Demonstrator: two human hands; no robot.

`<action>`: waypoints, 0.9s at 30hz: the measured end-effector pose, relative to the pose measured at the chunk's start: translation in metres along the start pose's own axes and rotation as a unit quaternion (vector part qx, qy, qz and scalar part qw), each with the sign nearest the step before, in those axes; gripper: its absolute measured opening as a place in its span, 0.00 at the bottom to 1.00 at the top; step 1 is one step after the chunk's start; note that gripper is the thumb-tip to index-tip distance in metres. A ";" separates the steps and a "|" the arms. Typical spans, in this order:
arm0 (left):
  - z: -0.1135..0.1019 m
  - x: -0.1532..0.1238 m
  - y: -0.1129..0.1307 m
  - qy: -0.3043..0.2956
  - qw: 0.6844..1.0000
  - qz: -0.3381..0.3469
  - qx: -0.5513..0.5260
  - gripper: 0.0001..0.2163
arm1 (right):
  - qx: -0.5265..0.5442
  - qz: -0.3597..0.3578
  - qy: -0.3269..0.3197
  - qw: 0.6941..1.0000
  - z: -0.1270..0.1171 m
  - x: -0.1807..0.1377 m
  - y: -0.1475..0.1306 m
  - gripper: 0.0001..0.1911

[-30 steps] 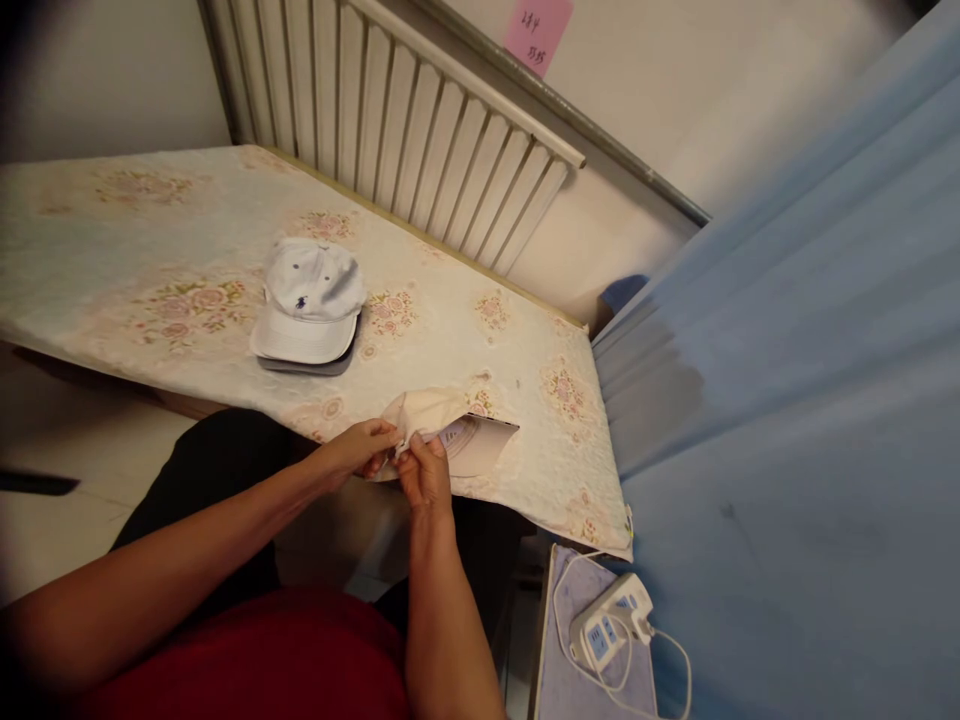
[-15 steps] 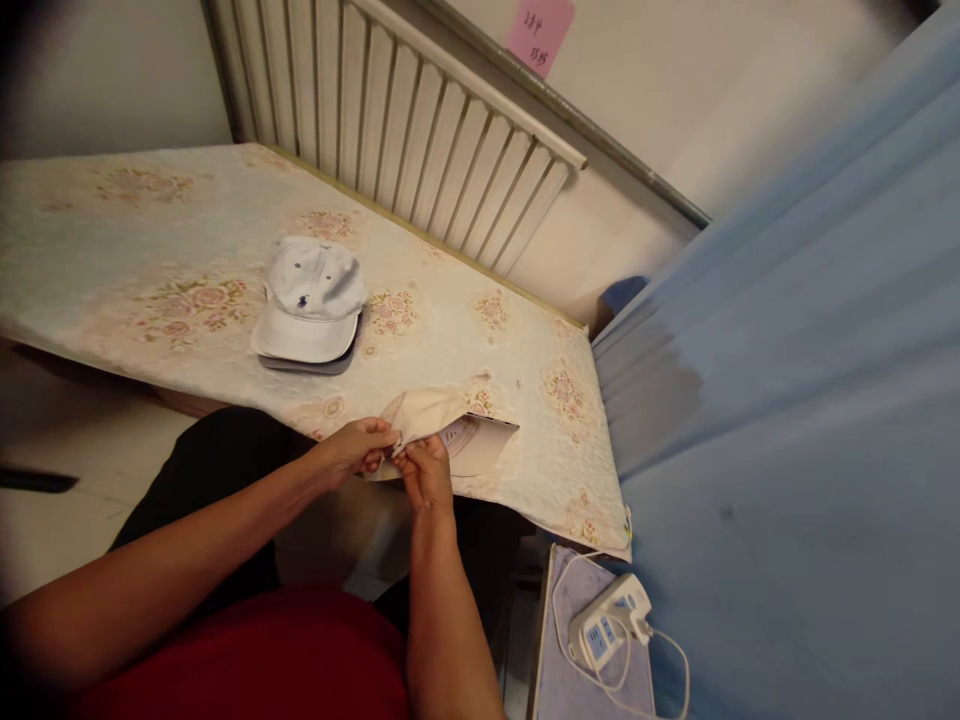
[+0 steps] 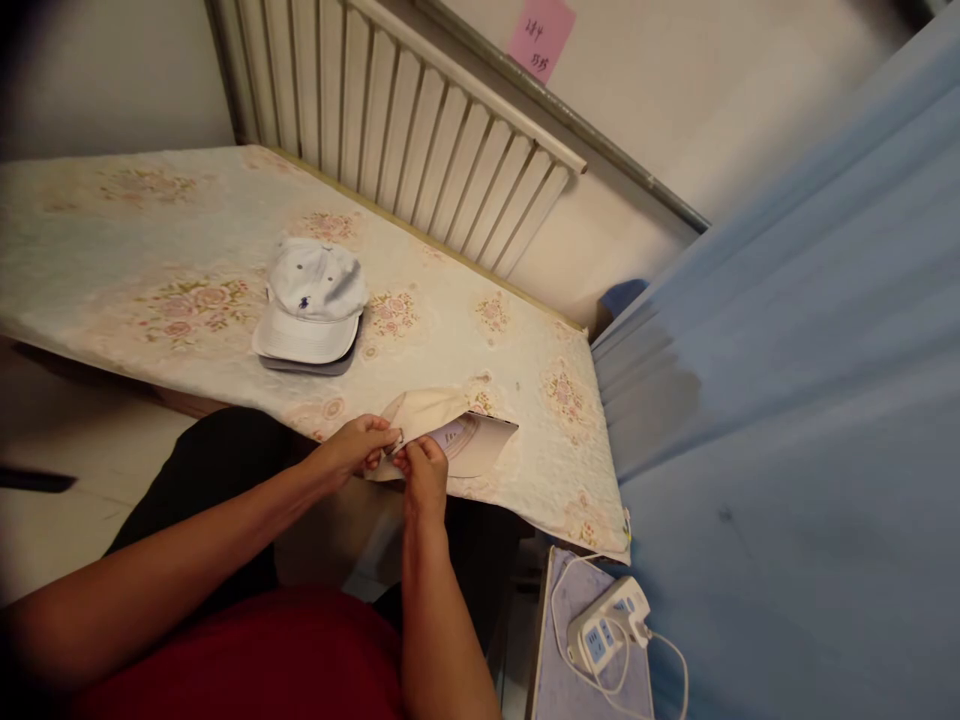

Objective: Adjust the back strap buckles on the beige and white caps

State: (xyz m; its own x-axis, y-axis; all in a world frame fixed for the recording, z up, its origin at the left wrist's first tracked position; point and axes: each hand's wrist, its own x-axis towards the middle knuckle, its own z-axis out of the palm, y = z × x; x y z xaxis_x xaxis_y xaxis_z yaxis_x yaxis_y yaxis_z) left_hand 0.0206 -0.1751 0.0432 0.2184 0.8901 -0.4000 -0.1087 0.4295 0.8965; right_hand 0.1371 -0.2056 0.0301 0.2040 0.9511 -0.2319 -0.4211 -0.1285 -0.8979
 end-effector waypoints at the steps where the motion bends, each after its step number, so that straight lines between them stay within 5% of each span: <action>1: 0.002 -0.002 0.001 0.007 1.000 0.006 0.000 0.15 | -0.009 -0.006 -0.001 1.000 0.000 -0.002 -0.001 0.08; 9: 0.005 -0.005 0.000 0.001 0.998 0.061 0.013 0.11 | -0.047 -0.023 0.053 0.997 -0.003 0.007 -0.003 0.12; 13: -0.008 0.003 -0.006 0.083 0.986 0.091 0.114 0.08 | 0.002 -0.008 0.043 0.999 -0.005 0.008 -0.009 0.12; 17: -0.018 0.008 -0.011 0.141 0.935 0.153 0.288 0.06 | 0.029 -0.006 0.034 0.999 -0.005 0.007 -0.011 0.13; 27: -0.006 0.000 0.006 0.111 0.794 0.205 0.561 0.15 | 0.025 -0.024 0.022 0.999 -0.003 0.008 -0.008 0.12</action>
State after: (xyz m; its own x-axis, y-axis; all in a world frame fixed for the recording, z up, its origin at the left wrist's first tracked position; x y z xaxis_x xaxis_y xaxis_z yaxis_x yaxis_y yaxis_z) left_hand 0.0145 -0.1712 0.0474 0.1978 0.9785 0.0584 0.8337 -0.1993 0.5149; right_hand 0.1445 -0.1975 0.0339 0.2637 0.9422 -0.2066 -0.4542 -0.0677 -0.8883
